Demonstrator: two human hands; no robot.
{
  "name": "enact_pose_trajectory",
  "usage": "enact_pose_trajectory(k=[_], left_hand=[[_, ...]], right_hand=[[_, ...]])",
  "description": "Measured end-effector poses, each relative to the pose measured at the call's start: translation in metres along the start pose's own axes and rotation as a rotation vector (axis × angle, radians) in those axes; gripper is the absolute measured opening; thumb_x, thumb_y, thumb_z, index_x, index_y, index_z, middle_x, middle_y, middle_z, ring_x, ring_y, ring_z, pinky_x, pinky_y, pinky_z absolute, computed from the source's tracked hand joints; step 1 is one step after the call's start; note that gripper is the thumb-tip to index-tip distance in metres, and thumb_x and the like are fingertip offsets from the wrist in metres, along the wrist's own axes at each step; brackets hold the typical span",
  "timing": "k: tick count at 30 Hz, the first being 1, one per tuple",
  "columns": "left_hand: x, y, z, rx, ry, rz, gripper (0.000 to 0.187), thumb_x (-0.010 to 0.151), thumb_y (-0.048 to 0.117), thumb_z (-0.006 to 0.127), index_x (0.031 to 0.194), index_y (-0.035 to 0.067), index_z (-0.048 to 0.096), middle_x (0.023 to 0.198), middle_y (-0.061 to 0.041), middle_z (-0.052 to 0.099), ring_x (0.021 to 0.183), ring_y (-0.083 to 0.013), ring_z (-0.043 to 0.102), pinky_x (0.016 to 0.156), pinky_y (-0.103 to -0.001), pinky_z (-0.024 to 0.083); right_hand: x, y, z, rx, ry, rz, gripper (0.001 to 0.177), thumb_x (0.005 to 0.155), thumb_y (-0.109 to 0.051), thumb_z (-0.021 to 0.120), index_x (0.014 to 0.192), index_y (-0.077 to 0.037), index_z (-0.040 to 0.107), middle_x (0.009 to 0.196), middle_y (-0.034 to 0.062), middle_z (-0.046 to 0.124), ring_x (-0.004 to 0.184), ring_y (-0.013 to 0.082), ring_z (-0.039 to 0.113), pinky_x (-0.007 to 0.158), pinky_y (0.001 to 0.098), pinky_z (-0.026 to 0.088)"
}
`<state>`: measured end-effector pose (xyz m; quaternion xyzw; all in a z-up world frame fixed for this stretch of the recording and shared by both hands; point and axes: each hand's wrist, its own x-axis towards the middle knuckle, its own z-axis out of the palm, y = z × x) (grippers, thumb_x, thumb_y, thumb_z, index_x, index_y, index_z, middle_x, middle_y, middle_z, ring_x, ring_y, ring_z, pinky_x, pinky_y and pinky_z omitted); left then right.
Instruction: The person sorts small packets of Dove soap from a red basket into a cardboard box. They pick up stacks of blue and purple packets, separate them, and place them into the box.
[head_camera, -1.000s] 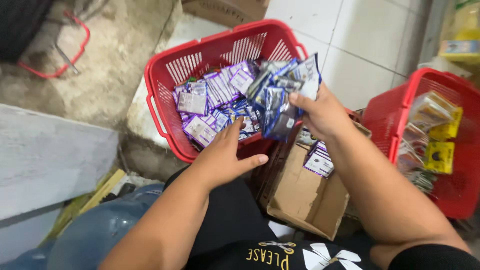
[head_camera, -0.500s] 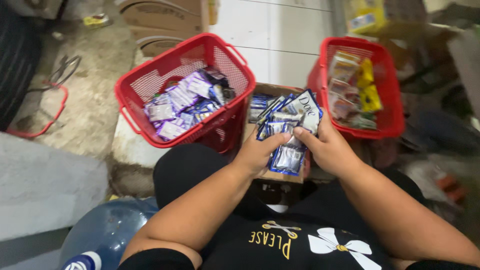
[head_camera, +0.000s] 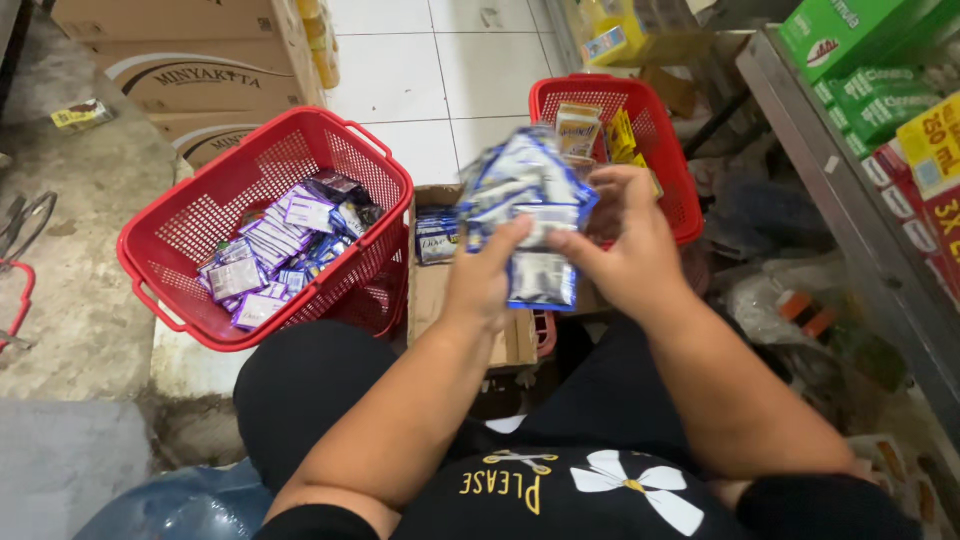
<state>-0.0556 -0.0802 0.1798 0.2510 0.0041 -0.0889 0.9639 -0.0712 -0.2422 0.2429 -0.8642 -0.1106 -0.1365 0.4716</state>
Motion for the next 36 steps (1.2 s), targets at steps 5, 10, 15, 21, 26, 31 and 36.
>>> enact_pose_trajectory(k=[5, 10, 15, 21, 26, 31, 36], left_hand=[[0.009, 0.015, -0.037, 0.096, 0.095, 0.297, 0.039, 0.093, -0.002, 0.068, 0.13, 0.003, 0.056, 0.116, -0.012, 0.068, 0.1, -0.0222, 0.07, 0.086, -0.037, 0.06], [0.013, 0.017, -0.085, 0.037, 0.141, 0.316, 0.037, 0.102, 0.005, 0.063, 0.138, 0.001, 0.055, 0.127, -0.01, 0.065, 0.114, -0.0199, 0.065, 0.099, -0.037, 0.055], [0.038, 0.017, -0.13, -0.113, 0.234, 0.192, 0.038, 0.102, 0.011, 0.061, 0.138, 0.0, 0.056, 0.13, -0.012, 0.066, 0.116, -0.0244, 0.067, 0.101, -0.041, 0.055], [0.056, 0.017, -0.165, -0.088, 0.335, 0.162, 0.037, 0.1, 0.009, 0.062, 0.137, 0.001, 0.058, 0.128, -0.011, 0.068, 0.116, -0.0234, 0.067, 0.101, -0.041, 0.055], [0.059, 0.014, -0.171, -0.136, 0.459, 0.09, 0.037, 0.1, 0.011, 0.064, 0.134, -0.001, 0.06, 0.126, -0.012, 0.069, 0.112, -0.0249, 0.069, 0.097, -0.042, 0.058], [0.056, 0.022, -0.164, -0.174, 0.531, 0.113, 0.039, 0.099, 0.012, 0.067, 0.134, -0.002, 0.06, 0.127, -0.013, 0.069, 0.113, -0.026, 0.069, 0.098, -0.043, 0.057], [0.047, 0.065, -0.15, -0.214, 0.494, 0.236, 0.042, 0.101, 0.021, 0.065, 0.138, 0.002, 0.056, 0.131, -0.013, 0.066, 0.118, -0.0282, 0.067, 0.102, -0.047, 0.055]], right_hand=[[0.02, 0.028, 0.053, 0.333, -0.291, 0.101, 0.045, 0.081, -0.009, 0.086, 0.109, -0.006, 0.051, 0.089, -0.0004, 0.064, 0.078, 0.0073, 0.063, 0.069, 0.0254, 0.054], [0.022, 0.069, 0.095, 0.599, -0.459, 0.261, 0.023, 0.089, 0.001, 0.074, 0.103, -0.004, 0.057, 0.094, -0.0028, 0.068, 0.087, 0.0056, 0.065, 0.08, 0.0254, 0.055], [0.032, 0.107, 0.11, 0.665, -0.55, 0.274, 0.01, 0.101, 0.005, 0.07, 0.105, -0.001, 0.063, 0.098, 0.0007, 0.061, 0.092, 0.0086, 0.059, 0.084, 0.0262, 0.05], [0.045, 0.123, 0.099, 0.35, -0.361, -0.211, 0.028, 0.086, 0.016, 0.058, 0.093, -0.007, 0.072, 0.128, 0.0081, 0.043, 0.124, 0.0182, 0.048, 0.108, 0.0277, 0.039], [0.049, 0.128, 0.095, 0.431, -0.297, -0.074, 0.023, 0.093, 0.015, 0.067, 0.094, -0.008, 0.072, 0.116, 0.0028, 0.044, 0.109, 0.0148, 0.047, 0.101, 0.0262, 0.039], [0.054, 0.127, 0.094, 0.29, -0.287, -0.145, 0.022, 0.089, 0.012, 0.065, 0.096, -0.008, 0.07, 0.118, 0.0032, 0.053, 0.117, 0.0174, 0.052, 0.106, 0.03, 0.04], [0.061, 0.15, 0.116, -0.148, -0.499, 0.019, 0.019, 0.083, -0.005, 0.079, 0.099, -0.004, 0.068, 0.086, 0.0073, 0.064, 0.077, 0.025, 0.064, 0.07, 0.0368, 0.051]])
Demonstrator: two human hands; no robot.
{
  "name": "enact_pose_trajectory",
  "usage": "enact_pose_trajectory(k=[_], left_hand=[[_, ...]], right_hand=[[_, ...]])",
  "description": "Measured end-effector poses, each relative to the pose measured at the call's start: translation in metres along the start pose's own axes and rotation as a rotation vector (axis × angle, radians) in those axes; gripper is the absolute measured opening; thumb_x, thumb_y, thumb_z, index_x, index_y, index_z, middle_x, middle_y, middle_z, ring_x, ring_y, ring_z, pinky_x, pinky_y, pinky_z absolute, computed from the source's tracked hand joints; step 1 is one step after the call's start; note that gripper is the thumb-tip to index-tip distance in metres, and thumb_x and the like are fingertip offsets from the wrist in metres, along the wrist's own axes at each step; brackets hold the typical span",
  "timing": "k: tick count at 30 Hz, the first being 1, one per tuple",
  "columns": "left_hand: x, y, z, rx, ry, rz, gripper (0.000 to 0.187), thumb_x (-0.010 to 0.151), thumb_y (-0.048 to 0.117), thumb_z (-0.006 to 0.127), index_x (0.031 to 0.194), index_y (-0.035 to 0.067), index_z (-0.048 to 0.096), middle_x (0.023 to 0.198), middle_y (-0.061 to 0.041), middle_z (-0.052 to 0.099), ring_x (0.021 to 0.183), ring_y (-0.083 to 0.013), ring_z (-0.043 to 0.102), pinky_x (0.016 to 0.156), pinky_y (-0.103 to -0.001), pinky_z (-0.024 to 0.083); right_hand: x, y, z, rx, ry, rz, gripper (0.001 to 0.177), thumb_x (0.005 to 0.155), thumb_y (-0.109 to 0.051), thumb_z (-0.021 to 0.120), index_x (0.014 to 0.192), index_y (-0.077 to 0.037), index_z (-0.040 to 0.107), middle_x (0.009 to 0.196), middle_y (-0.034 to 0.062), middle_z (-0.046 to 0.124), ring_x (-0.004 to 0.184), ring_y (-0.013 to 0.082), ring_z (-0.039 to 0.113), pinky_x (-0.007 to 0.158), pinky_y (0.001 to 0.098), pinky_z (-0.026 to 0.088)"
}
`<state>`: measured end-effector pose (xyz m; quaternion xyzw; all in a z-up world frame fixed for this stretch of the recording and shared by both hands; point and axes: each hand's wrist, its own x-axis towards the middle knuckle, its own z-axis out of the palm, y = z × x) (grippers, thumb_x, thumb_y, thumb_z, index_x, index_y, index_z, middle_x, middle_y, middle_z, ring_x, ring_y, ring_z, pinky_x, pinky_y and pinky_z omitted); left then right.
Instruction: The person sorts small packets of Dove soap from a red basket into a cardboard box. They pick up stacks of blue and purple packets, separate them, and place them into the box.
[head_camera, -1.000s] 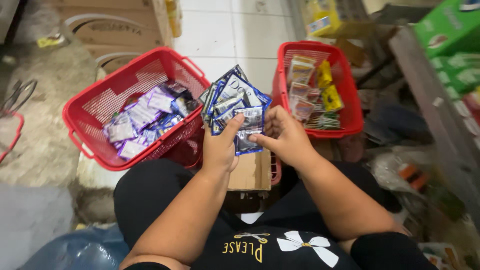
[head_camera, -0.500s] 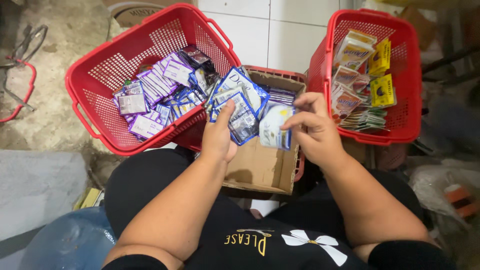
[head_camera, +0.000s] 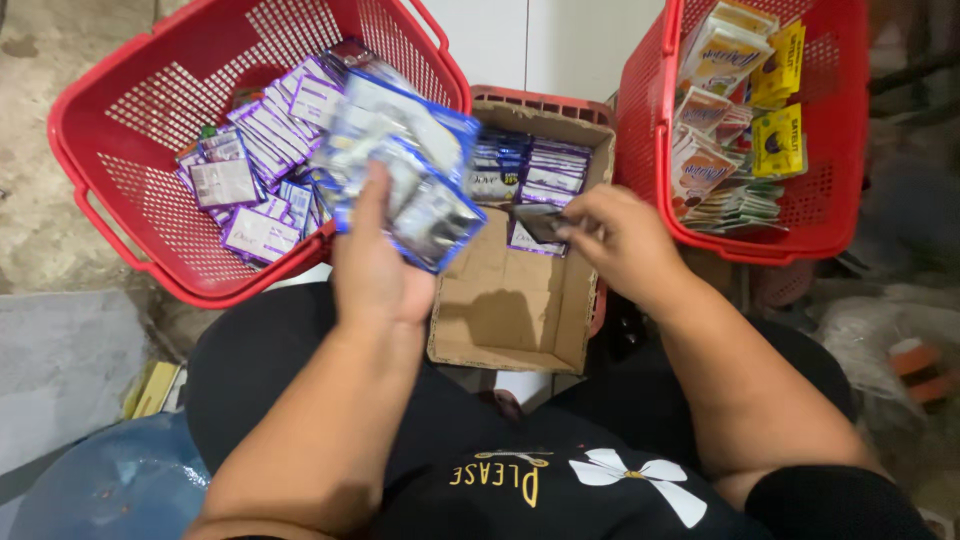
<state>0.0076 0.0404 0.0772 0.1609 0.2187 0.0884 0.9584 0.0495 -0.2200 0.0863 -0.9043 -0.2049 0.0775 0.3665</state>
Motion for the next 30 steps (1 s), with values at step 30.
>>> enact_pose_trajectory(k=[30], left_hand=[[-0.062, 0.084, 0.012, -0.081, -0.193, 0.083, 0.043, 0.122, 0.029, 0.046, 0.152, -0.002, 0.046, 0.145, -0.012, 0.06, 0.132, -0.025, 0.056, 0.118, -0.043, 0.042]], right_hand=[[0.063, 0.08, 0.132, -0.233, -0.371, 0.078, 0.013, 0.088, -0.009, 0.069, 0.1, -0.006, 0.068, 0.097, 0.0162, 0.068, 0.095, 0.0391, 0.065, 0.082, 0.0487, 0.051]])
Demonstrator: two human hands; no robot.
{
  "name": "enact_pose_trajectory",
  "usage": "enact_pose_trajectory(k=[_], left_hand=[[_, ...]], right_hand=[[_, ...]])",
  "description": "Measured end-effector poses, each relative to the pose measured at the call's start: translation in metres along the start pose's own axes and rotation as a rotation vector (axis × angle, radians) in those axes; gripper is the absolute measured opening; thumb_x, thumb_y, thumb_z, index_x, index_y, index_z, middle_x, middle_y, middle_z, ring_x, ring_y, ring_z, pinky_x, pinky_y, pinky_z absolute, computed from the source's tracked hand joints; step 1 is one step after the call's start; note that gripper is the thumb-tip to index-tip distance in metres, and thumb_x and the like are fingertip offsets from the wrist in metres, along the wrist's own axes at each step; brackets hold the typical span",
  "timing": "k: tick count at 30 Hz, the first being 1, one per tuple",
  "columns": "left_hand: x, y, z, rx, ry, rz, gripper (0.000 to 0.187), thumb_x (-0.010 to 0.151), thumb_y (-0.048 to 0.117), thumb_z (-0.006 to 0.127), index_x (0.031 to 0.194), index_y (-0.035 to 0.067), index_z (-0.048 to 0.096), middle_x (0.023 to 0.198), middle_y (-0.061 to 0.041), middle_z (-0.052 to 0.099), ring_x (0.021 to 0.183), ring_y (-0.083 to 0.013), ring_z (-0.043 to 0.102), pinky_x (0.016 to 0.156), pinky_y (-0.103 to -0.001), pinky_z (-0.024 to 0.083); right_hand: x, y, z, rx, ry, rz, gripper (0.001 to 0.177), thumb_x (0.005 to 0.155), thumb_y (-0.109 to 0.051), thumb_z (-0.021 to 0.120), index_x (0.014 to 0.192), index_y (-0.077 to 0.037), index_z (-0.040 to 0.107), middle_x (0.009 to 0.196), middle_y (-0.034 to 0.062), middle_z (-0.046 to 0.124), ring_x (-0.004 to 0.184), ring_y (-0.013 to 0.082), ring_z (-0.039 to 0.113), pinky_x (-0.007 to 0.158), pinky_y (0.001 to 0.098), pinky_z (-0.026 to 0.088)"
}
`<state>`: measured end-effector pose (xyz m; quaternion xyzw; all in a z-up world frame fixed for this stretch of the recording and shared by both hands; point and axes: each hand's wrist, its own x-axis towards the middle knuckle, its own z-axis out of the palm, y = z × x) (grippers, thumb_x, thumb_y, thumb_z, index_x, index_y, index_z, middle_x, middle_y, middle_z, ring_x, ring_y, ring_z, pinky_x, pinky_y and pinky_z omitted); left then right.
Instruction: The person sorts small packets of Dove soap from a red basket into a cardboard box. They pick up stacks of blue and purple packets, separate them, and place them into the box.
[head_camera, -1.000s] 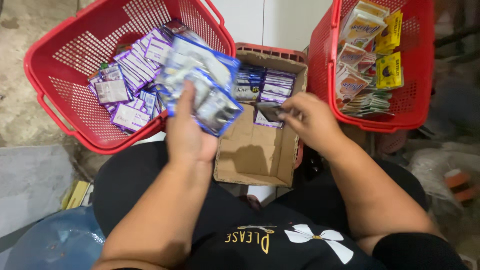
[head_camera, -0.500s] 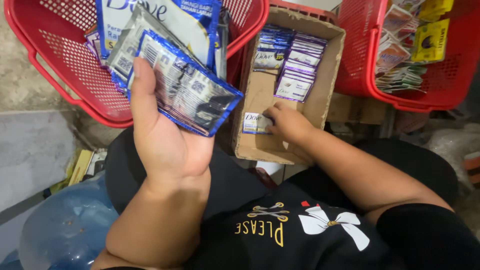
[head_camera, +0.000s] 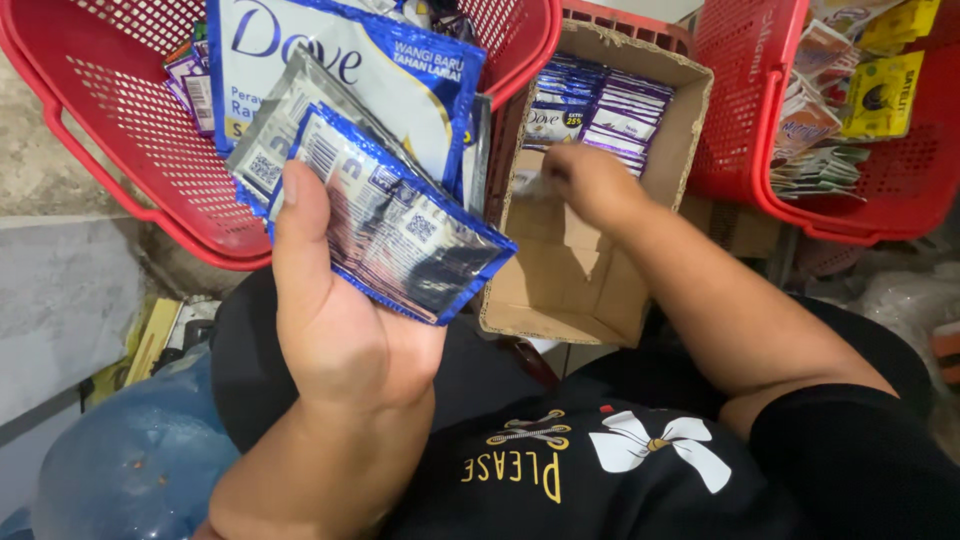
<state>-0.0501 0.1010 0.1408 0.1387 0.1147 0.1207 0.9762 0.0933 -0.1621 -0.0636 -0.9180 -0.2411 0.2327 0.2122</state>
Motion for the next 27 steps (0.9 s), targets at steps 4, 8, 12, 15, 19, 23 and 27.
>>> enact_pose_trajectory(k=[4, 8, 12, 15, 19, 23, 27], left_hand=[[0.002, -0.003, 0.001, 0.046, 0.025, -0.009, 0.044, 0.123, 0.029, 0.046, 0.152, -0.003, 0.045, 0.146, -0.014, 0.059, 0.132, -0.0258, 0.055, 0.119, -0.043, 0.041], [0.004, -0.005, 0.004, 0.057, 0.063, -0.024, 0.048, 0.119, 0.028, 0.046, 0.155, -0.002, 0.044, 0.146, -0.014, 0.058, 0.135, -0.0272, 0.057, 0.121, -0.045, 0.042], [0.003, -0.002, 0.005, 0.037, 0.078, -0.059, 0.047, 0.118, 0.029, 0.047, 0.153, -0.002, 0.044, 0.145, -0.015, 0.058, 0.136, -0.0283, 0.058, 0.121, -0.046, 0.044], [0.004, -0.001, 0.004, 0.014, 0.09, -0.073, 0.046, 0.119, 0.029, 0.047, 0.153, -0.003, 0.044, 0.144, -0.016, 0.059, 0.134, -0.0285, 0.059, 0.12, -0.046, 0.045], [0.005, -0.002, 0.004, 0.031, 0.112, -0.079, 0.047, 0.118, 0.028, 0.046, 0.154, -0.003, 0.044, 0.145, -0.016, 0.059, 0.135, -0.0287, 0.059, 0.12, -0.046, 0.046], [0.004, -0.001, 0.004, 0.049, 0.136, -0.089, 0.049, 0.118, 0.029, 0.046, 0.156, -0.002, 0.045, 0.148, -0.016, 0.06, 0.137, -0.0294, 0.059, 0.121, -0.048, 0.047], [0.004, -0.004, 0.001, 0.017, 0.118, -0.099, 0.049, 0.117, 0.029, 0.045, 0.155, -0.002, 0.046, 0.147, -0.016, 0.06, 0.136, -0.0298, 0.06, 0.12, -0.048, 0.047]], right_hand=[[0.021, 0.008, -0.011, -0.152, 0.298, -0.142, 0.011, 0.089, -0.005, 0.069, 0.1, -0.007, 0.066, 0.098, 0.0159, 0.067, 0.095, 0.0402, 0.063, 0.081, 0.0509, 0.05], [0.035, 0.01, -0.003, -0.28, 0.394, -0.216, 0.018, 0.088, -0.005, 0.071, 0.103, -0.006, 0.062, 0.095, 0.0158, 0.064, 0.094, 0.04, 0.062, 0.08, 0.0522, 0.049], [0.042, 0.008, 0.004, -0.318, 0.436, -0.232, 0.032, 0.087, -0.017, 0.08, 0.103, -0.003, 0.056, 0.094, 0.0157, 0.063, 0.091, 0.0398, 0.062, 0.077, 0.0525, 0.048], [0.043, 0.006, 0.007, -0.406, 0.497, -0.225, 0.041, 0.077, -0.021, 0.082, 0.107, -0.005, 0.059, 0.098, 0.0132, 0.063, 0.089, 0.0374, 0.064, 0.073, 0.0506, 0.049], [0.047, 0.006, 0.007, -0.395, 0.484, -0.127, 0.044, 0.079, -0.023, 0.086, 0.108, -0.006, 0.058, 0.102, 0.0146, 0.062, 0.085, 0.0379, 0.064, 0.072, 0.0494, 0.049], [0.049, 0.008, 0.007, -0.375, 0.464, -0.056, 0.048, 0.078, -0.02, 0.086, 0.111, -0.005, 0.055, 0.108, 0.0182, 0.059, 0.082, 0.0404, 0.064, 0.069, 0.0501, 0.052], [0.047, 0.004, 0.011, -0.315, 0.474, -0.045, 0.049, 0.08, -0.021, 0.088, 0.111, -0.006, 0.054, 0.115, 0.0208, 0.055, 0.08, 0.0421, 0.066, 0.066, 0.0503, 0.055]])
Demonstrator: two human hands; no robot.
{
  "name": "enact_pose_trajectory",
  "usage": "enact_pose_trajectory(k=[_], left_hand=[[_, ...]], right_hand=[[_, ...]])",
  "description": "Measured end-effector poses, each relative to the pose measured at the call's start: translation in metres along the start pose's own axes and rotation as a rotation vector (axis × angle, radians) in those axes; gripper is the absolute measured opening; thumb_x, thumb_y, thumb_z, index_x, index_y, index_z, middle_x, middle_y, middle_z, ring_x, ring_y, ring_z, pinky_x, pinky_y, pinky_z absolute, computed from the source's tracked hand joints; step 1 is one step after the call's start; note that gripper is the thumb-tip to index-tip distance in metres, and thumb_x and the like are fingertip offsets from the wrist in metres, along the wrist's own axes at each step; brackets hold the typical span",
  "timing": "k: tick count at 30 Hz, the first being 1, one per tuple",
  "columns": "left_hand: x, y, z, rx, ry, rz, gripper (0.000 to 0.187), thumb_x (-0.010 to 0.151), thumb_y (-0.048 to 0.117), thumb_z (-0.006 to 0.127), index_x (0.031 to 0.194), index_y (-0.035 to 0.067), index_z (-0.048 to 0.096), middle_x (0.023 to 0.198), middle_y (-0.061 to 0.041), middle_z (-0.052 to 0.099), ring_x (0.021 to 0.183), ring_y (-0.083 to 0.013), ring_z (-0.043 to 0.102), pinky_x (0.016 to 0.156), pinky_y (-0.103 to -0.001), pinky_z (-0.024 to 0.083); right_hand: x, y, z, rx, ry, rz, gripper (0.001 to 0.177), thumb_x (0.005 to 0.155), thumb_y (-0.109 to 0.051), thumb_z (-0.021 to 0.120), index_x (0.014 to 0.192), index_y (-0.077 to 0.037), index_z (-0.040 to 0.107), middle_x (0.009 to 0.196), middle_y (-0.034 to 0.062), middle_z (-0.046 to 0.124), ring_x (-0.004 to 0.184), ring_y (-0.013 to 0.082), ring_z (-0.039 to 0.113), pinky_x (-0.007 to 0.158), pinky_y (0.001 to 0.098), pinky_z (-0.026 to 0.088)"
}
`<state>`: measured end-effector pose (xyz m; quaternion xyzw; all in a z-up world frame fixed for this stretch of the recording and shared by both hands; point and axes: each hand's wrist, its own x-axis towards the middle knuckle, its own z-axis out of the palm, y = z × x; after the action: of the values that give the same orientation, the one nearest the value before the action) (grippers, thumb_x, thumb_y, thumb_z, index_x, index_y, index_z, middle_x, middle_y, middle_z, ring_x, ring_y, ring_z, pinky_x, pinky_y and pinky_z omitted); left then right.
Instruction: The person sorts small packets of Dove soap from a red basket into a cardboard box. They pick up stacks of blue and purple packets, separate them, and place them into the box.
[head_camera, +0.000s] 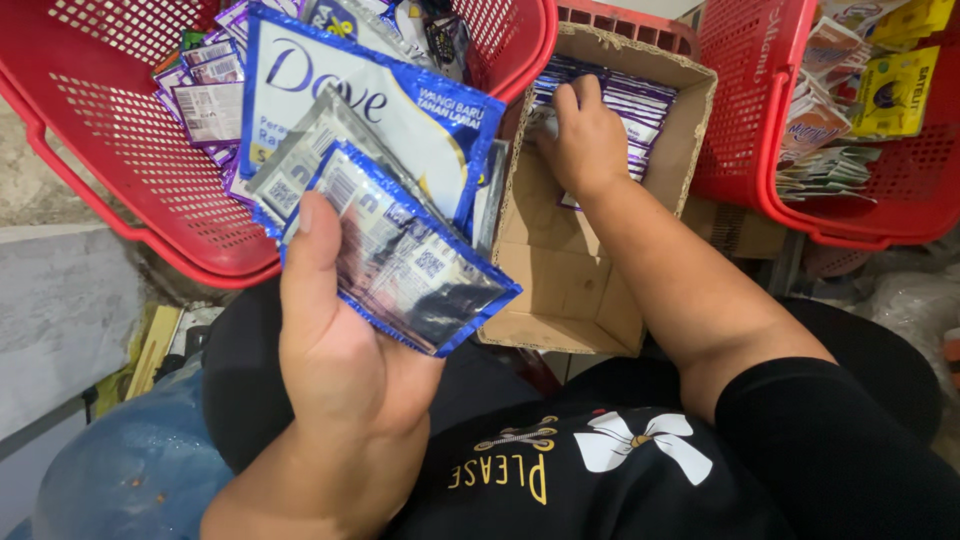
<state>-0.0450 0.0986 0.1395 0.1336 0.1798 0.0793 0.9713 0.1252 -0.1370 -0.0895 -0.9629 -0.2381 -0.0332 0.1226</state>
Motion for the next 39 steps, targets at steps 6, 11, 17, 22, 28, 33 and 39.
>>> enact_pose_trajectory(k=[6, 11, 17, 22, 28, 33, 39], left_hand=[[0.018, -0.013, -0.01, 0.033, 0.074, 0.015, 0.046, 0.111, 0.025, 0.051, 0.15, 0.0, 0.046, 0.142, -0.013, 0.061, 0.132, -0.0286, 0.06, 0.116, -0.047, 0.047], [0.027, -0.02, -0.016, -0.017, 0.016, -0.003, 0.045, 0.109, 0.023, 0.057, 0.146, -0.002, 0.051, 0.14, -0.013, 0.063, 0.129, -0.0267, 0.062, 0.112, -0.045, 0.049], [0.031, -0.032, -0.017, 0.051, 0.037, 0.053, 0.041, 0.104, 0.015, 0.066, 0.14, -0.001, 0.055, 0.131, -0.013, 0.064, 0.119, -0.0269, 0.065, 0.104, -0.046, 0.054], [0.03, -0.038, -0.016, 0.039, -0.014, 0.059, 0.044, 0.104, 0.019, 0.066, 0.142, 0.0, 0.053, 0.134, -0.012, 0.063, 0.122, -0.0262, 0.063, 0.106, -0.045, 0.052], [0.03, -0.036, -0.019, -0.087, -0.032, -0.078, 0.048, 0.104, 0.027, 0.06, 0.143, -0.001, 0.052, 0.138, -0.014, 0.061, 0.127, -0.0286, 0.061, 0.11, -0.047, 0.049], [0.031, -0.037, -0.019, -0.133, -0.078, -0.086, 0.048, 0.104, 0.027, 0.059, 0.143, 0.001, 0.051, 0.139, -0.013, 0.06, 0.128, -0.0297, 0.059, 0.111, -0.052, 0.047], [0.034, -0.038, -0.022, -0.145, -0.021, -0.068, 0.046, 0.105, 0.026, 0.058, 0.143, 0.0, 0.052, 0.14, -0.013, 0.06, 0.127, -0.029, 0.06, 0.111, -0.049, 0.047]], right_hand=[[-0.001, -0.006, -0.009, 0.058, -0.056, 0.049, 0.051, 0.078, -0.015, 0.086, 0.115, -0.004, 0.052, 0.119, 0.0217, 0.051, 0.081, 0.0448, 0.064, 0.067, 0.0517, 0.054], [0.0, -0.029, -0.045, 0.584, 0.142, 0.22, 0.03, 0.098, -0.011, 0.076, 0.114, -0.005, 0.051, 0.099, 0.0128, 0.056, 0.078, 0.0232, 0.057, 0.067, 0.0349, 0.05], [-0.04, -0.087, -0.147, 1.427, -0.069, 0.087, 0.03, 0.098, -0.005, 0.072, 0.12, -0.008, 0.051, 0.103, 0.0011, 0.064, 0.091, 0.0054, 0.061, 0.083, 0.0224, 0.051], [-0.039, -0.122, -0.194, 1.347, -0.225, 0.171, 0.028, 0.096, 0.0, 0.076, 0.117, -0.004, 0.058, 0.105, 0.0006, 0.067, 0.094, 0.006, 0.065, 0.085, 0.0221, 0.054], [-0.056, -0.119, -0.219, 1.206, -0.15, 0.216, 0.019, 0.098, 0.004, 0.067, 0.116, -0.001, 0.065, 0.109, 0.0036, 0.066, 0.09, 0.007, 0.065, 0.08, 0.0219, 0.054], [-0.07, -0.103, -0.224, 1.192, 0.083, -0.11, 0.012, 0.105, 0.01, 0.06, 0.112, 0.0, 0.064, 0.12, 0.0086, 0.056, 0.111, 0.0123, 0.06, 0.103, 0.0239, 0.05], [-0.075, -0.097, -0.226, 1.194, 0.109, -0.129, 0.016, 0.098, 0.01, 0.066, 0.107, -0.003, 0.064, 0.119, 0.0078, 0.056, 0.107, 0.0114, 0.056, 0.103, 0.0247, 0.048]])
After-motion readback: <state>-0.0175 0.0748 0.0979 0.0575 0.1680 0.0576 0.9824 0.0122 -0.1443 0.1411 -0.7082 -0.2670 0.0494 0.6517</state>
